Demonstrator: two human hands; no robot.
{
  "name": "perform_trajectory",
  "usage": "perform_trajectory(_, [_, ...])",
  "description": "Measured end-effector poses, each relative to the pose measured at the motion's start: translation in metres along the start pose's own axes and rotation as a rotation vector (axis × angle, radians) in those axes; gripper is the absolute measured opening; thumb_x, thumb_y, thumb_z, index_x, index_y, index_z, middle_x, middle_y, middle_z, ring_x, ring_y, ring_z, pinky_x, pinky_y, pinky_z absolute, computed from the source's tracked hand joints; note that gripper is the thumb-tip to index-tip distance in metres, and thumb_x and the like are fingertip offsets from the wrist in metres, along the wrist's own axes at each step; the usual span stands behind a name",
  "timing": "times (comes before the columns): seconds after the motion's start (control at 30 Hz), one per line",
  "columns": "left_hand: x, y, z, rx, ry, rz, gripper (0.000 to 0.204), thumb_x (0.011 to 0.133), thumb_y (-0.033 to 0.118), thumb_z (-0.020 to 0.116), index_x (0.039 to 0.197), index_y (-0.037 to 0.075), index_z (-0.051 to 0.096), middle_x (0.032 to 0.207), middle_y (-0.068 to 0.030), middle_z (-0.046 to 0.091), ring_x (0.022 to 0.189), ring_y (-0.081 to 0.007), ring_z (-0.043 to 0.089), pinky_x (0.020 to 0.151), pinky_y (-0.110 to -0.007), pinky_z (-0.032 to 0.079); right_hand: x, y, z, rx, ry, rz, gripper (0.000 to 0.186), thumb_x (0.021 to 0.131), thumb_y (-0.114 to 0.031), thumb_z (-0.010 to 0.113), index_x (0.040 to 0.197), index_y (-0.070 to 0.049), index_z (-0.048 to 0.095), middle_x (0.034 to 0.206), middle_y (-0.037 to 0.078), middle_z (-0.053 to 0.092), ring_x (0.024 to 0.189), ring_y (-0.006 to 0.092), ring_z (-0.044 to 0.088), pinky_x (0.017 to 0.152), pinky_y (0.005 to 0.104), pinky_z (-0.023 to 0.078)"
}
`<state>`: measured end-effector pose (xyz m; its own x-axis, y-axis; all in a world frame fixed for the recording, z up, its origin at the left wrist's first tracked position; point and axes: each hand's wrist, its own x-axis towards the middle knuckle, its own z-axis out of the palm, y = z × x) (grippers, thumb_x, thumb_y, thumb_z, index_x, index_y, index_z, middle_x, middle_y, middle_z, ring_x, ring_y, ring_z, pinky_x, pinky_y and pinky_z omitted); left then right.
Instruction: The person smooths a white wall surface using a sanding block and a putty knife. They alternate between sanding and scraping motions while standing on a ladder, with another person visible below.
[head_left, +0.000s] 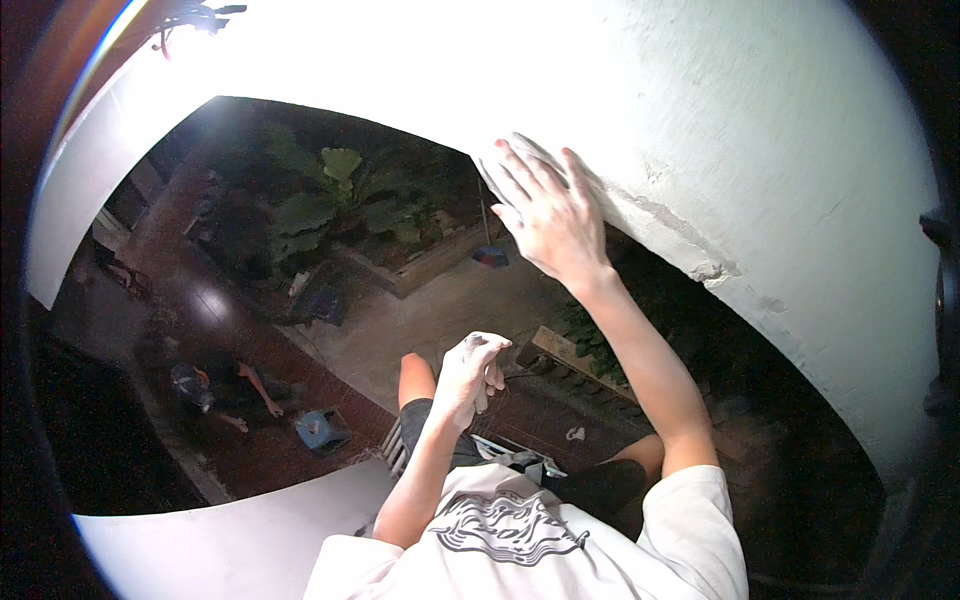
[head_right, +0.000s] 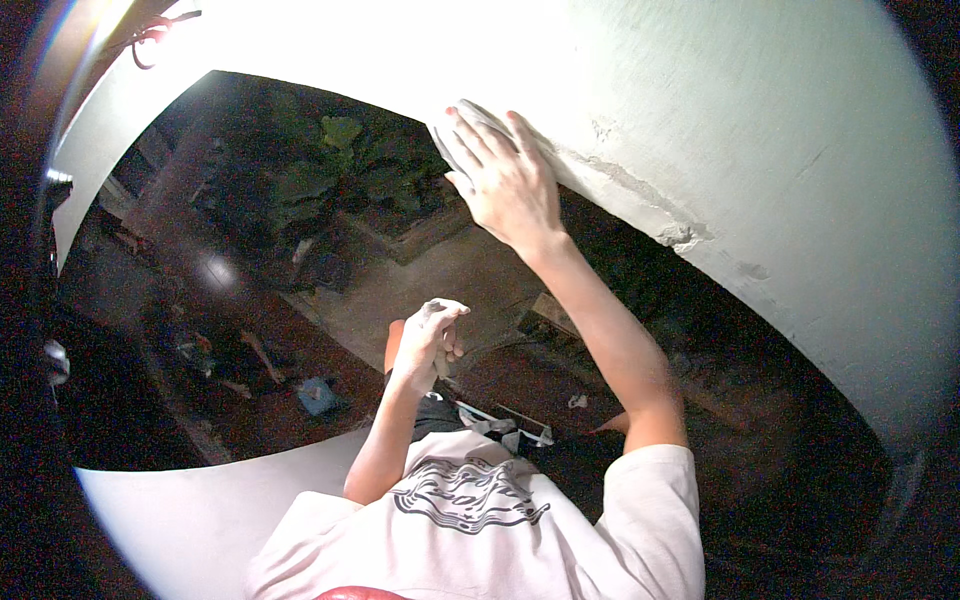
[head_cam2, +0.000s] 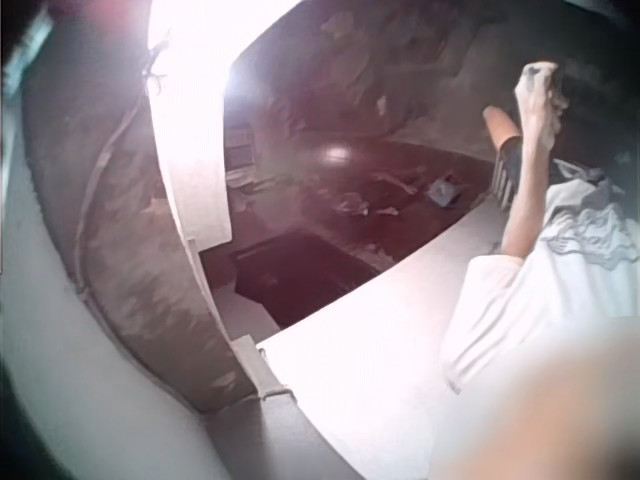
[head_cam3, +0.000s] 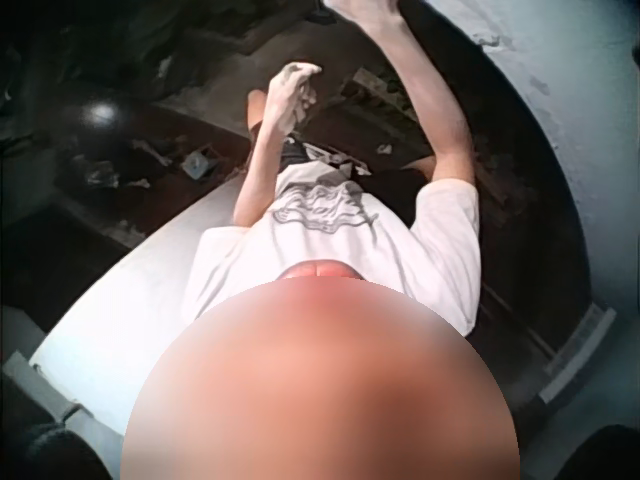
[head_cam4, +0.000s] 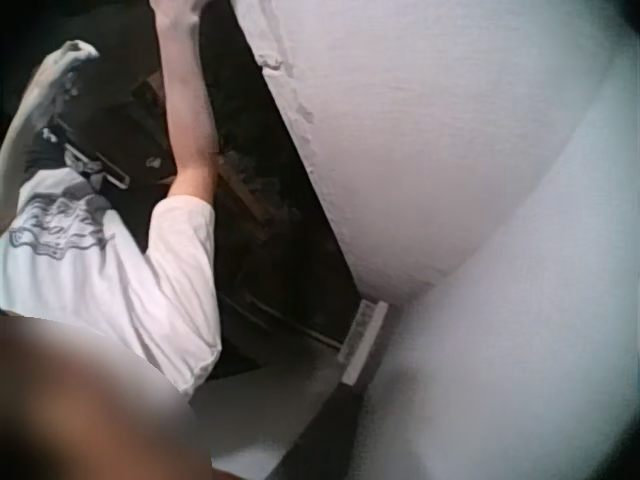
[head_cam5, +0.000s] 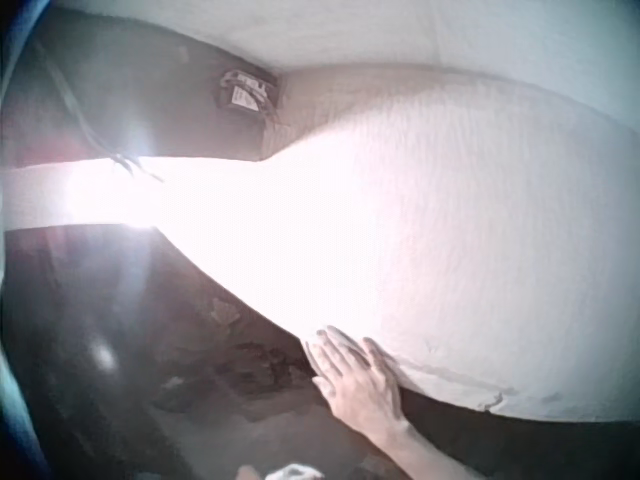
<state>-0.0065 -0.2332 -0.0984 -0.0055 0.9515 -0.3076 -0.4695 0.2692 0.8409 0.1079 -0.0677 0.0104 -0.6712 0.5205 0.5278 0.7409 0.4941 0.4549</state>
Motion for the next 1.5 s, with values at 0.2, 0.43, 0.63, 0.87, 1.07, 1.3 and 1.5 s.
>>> perform_trajectory(0.2, [0.012,-0.007,-0.007,-0.062,0.027,-0.010,0.020,0.093,0.022,0.056,0.099,0.005,0.062,0.058,-0.0002,0.048,0.052,-0.0124,0.052,0.049,-0.025,0.042,-0.082,0.030,-0.012,-0.012,-0.153,0.216,0.054,0.096,-0.047,0.041,0.147,-0.039,0.027,0.157,-0.015,0.019,0.141,0.0070,0.024,0.120,0.0497,0.006])
perform_trajectory(0.43, [0.024,-0.011,-0.001,-0.020,-0.018,0.015,0.028,0.092,0.021,0.060,0.116,0.008,0.055,0.072,-0.0028,0.056,0.051,-0.0121,0.052,0.042,-0.023,0.037,-0.156,-0.019,-0.013,0.615,0.076,0.344,0.049,0.095,-0.022,0.044,0.140,-0.005,0.043,0.146,0.013,0.043,0.134,0.0308,0.041,0.115,0.0560,0.015])
perform_trajectory(0.63, [0.021,-0.034,0.019,0.125,-0.030,0.024,0.058,0.090,0.025,0.066,0.139,0.010,0.037,0.082,-0.0063,0.062,0.045,-0.0079,0.047,0.037,-0.022,0.037,-0.193,-0.060,-0.032,1.119,-0.029,0.629,0.040,0.099,-0.028,0.043,0.106,0.008,0.060,0.105,0.026,0.062,0.100,0.0402,0.058,0.085,0.0454,0.046])
perform_trajectory(0.87, [0.016,-0.076,0.031,0.028,-0.153,-0.199,0.046,0.094,0.027,0.061,0.131,0.015,0.037,0.070,0.0002,0.044,0.046,-0.0087,0.043,0.038,-0.025,0.036,-0.223,-0.055,-0.030,1.048,-0.042,0.669,0.029,0.096,-0.020,0.050,0.095,0.006,0.064,0.085,0.020,0.066,0.083,0.0351,0.064,0.070,0.0411,0.049])
perform_trajectory(1.07, [0.003,-0.095,0.047,0.121,-0.199,-0.064,0.063,0.087,0.008,0.048,0.140,0.014,0.012,0.073,-0.0044,0.048,0.049,-0.0123,0.048,0.041,-0.026,0.043,-0.250,-0.066,-0.034,1.111,-0.007,0.771,0.024,0.095,-0.019,0.052,0.095,0.003,0.064,0.086,0.020,0.066,0.077,0.0374,0.065,0.067,0.0412,0.050])
perform_trajectory(1.3, [-0.018,-0.104,0.050,0.162,-0.217,-0.223,0.057,0.086,0.006,0.047,0.136,0.011,0.022,0.082,-0.0058,0.046,0.054,-0.0137,0.048,0.042,-0.025,0.040,-0.271,-0.079,-0.043,1.226,-0.058,0.814,0.026,0.096,-0.019,0.053,0.099,0.004,0.064,0.089,0.020,0.067,0.079,0.0360,0.066,0.069,0.0398,0.051])
perform_trajectory(1.5, [-0.022,-0.108,0.055,0.174,-0.200,-0.233,0.053,0.086,0.006,0.046,0.135,0.012,0.027,0.082,-0.0044,0.046,0.058,-0.0109,0.047,0.046,-0.025,0.039,-0.284,-0.077,-0.040,1.281,-0.107,0.844,0.029,0.097,-0.023,0.053,0.101,0.004,0.065,0.091,0.019,0.069,0.082,0.0323,0.069,0.071,0.0379,0.051])
